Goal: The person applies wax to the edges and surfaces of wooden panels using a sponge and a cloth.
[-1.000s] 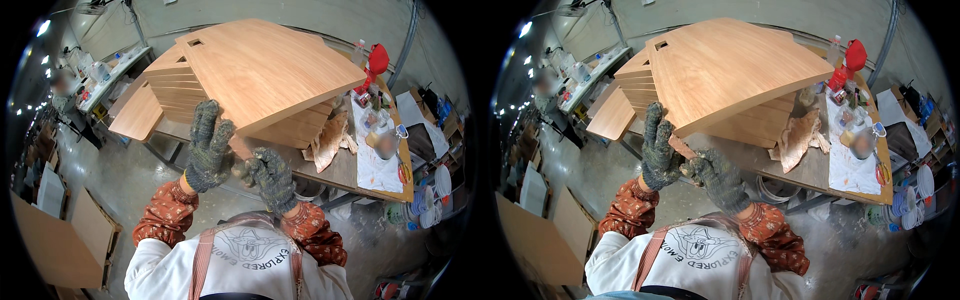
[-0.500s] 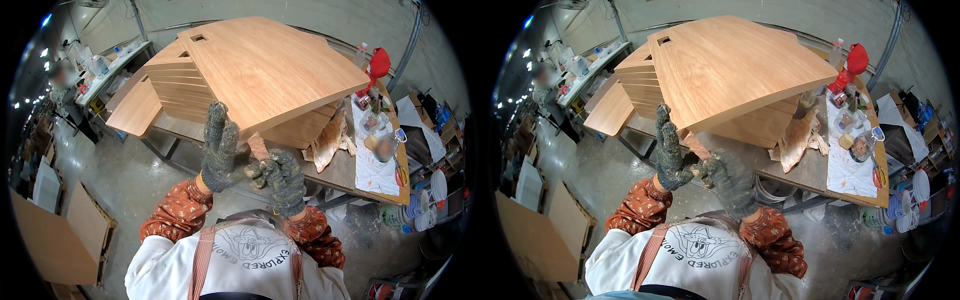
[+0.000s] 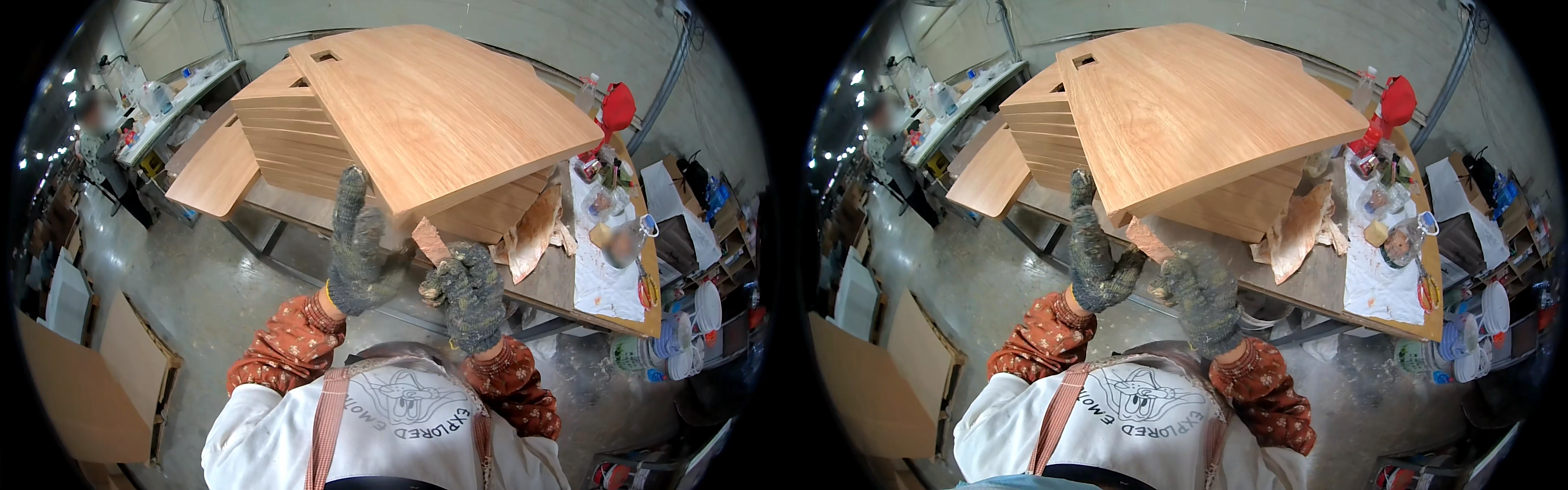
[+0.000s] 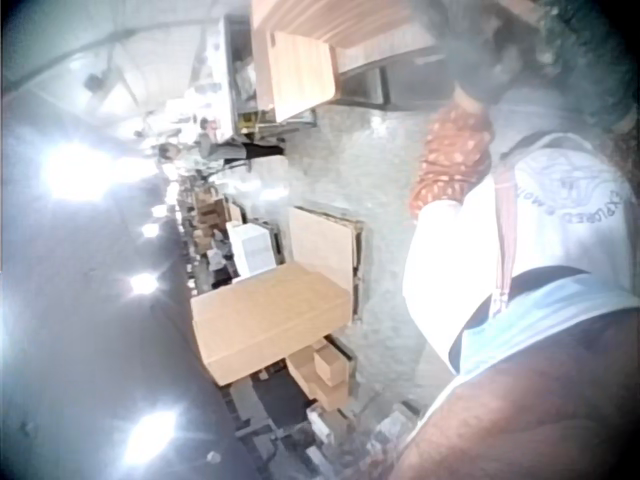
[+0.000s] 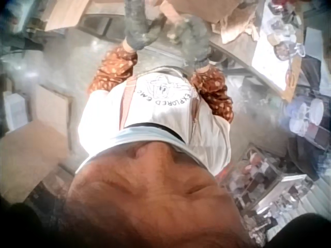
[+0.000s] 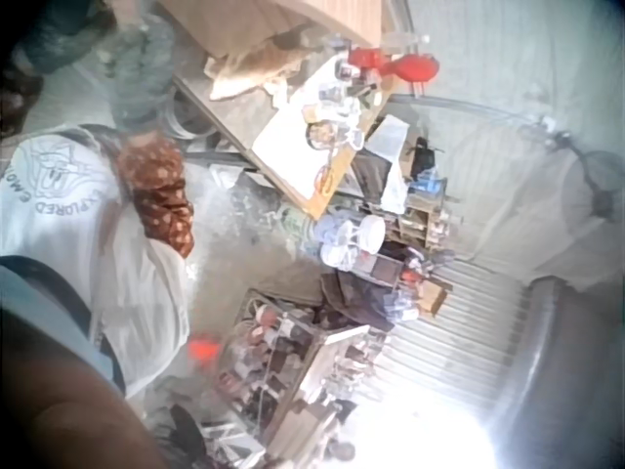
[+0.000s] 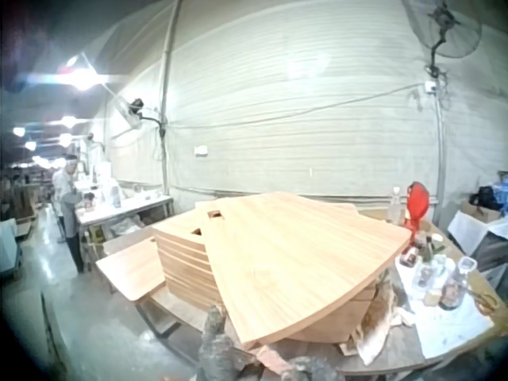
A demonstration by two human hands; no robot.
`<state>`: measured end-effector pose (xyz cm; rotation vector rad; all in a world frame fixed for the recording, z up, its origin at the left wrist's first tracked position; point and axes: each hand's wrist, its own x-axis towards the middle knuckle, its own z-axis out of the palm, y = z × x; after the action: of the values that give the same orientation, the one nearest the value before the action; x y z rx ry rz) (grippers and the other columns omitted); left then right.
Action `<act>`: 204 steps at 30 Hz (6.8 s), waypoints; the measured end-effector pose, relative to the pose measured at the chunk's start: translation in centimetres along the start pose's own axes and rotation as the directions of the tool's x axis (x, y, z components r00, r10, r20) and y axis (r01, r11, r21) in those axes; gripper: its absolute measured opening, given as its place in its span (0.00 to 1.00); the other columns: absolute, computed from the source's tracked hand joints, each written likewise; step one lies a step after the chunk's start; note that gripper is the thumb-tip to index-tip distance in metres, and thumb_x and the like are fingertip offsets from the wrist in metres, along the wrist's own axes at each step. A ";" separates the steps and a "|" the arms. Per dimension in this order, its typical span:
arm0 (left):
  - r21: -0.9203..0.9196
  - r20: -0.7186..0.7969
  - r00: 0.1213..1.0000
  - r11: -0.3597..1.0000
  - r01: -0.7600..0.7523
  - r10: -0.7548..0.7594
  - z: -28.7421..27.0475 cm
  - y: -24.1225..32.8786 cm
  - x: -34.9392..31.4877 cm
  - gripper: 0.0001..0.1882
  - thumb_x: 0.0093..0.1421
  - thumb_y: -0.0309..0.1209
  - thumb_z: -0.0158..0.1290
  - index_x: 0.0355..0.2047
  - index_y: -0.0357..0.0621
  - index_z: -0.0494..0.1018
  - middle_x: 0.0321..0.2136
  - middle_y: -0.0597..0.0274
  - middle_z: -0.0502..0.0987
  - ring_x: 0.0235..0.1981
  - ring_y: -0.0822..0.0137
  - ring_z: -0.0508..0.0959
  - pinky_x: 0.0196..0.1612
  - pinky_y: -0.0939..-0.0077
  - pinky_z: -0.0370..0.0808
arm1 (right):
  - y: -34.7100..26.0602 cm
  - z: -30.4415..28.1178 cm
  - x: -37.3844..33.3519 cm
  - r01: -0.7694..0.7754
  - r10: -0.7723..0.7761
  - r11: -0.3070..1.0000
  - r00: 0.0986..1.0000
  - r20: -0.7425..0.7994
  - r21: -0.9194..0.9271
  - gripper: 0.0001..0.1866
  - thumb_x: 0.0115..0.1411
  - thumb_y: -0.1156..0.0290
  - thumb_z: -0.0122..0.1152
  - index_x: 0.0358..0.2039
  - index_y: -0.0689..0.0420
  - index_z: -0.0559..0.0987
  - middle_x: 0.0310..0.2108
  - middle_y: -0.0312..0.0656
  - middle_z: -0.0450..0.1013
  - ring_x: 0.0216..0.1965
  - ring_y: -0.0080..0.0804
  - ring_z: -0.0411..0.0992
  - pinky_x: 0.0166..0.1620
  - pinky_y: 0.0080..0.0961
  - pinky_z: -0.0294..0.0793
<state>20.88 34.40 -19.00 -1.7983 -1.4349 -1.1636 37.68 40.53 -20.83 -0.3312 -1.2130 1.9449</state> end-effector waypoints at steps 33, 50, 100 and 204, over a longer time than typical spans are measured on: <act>-0.186 -0.104 0.990 0.980 0.075 -0.096 0.8 0.1 -0.9 0.40 0.43 0.26 0.58 0.60 0.55 0.62 0.64 0.36 0.49 0.64 0.37 0.51 0.62 0.46 0.52 | -2.2 1.2 0.9 0.161 -0.165 0.874 0.986 0.030 -0.459 0.07 0.59 0.76 0.57 0.37 0.62 0.72 0.28 0.38 0.71 0.25 0.21 0.70 0.26 0.19 0.75; -0.001 -0.032 0.999 0.999 0.044 -0.044 0.0 -0.2 -0.8 0.50 0.39 0.27 0.56 0.65 0.62 0.51 0.64 0.35 0.47 0.64 0.34 0.50 0.62 0.45 0.52 | -2.3 1.3 0.7 0.175 -0.202 0.877 0.979 -0.014 -0.448 0.06 0.59 0.75 0.57 0.36 0.62 0.73 0.26 0.35 0.70 0.25 0.19 0.68 0.27 0.18 0.70; 0.070 -0.103 0.992 0.996 -0.062 0.069 -0.3 -1.2 -0.6 0.49 0.44 0.16 0.55 0.66 0.51 0.46 0.61 0.34 0.54 0.60 0.37 0.59 0.59 0.47 0.60 | -2.4 -1.4 0.3 0.145 -0.170 0.906 0.985 -0.028 -0.397 0.10 0.59 0.75 0.55 0.42 0.60 0.70 0.30 0.38 0.70 0.27 0.24 0.69 0.27 0.20 0.71; 0.127 0.029 0.998 0.991 0.053 -0.057 -0.8 -0.3 -0.6 0.55 0.38 0.26 0.59 0.67 0.51 0.44 0.63 0.32 0.48 0.63 0.33 0.52 0.61 0.45 0.55 | 3.4 1.0 3.5 0.579 -0.713 -0.036 0.556 0.427 -0.815 0.21 0.58 0.70 0.55 0.50 0.66 0.72 0.37 0.52 0.71 0.36 0.50 0.68 0.41 0.43 0.66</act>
<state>20.33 33.53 -19.21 -1.7084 -1.5496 -1.0502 33.21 41.76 -22.57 -0.3097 -1.8352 0.1714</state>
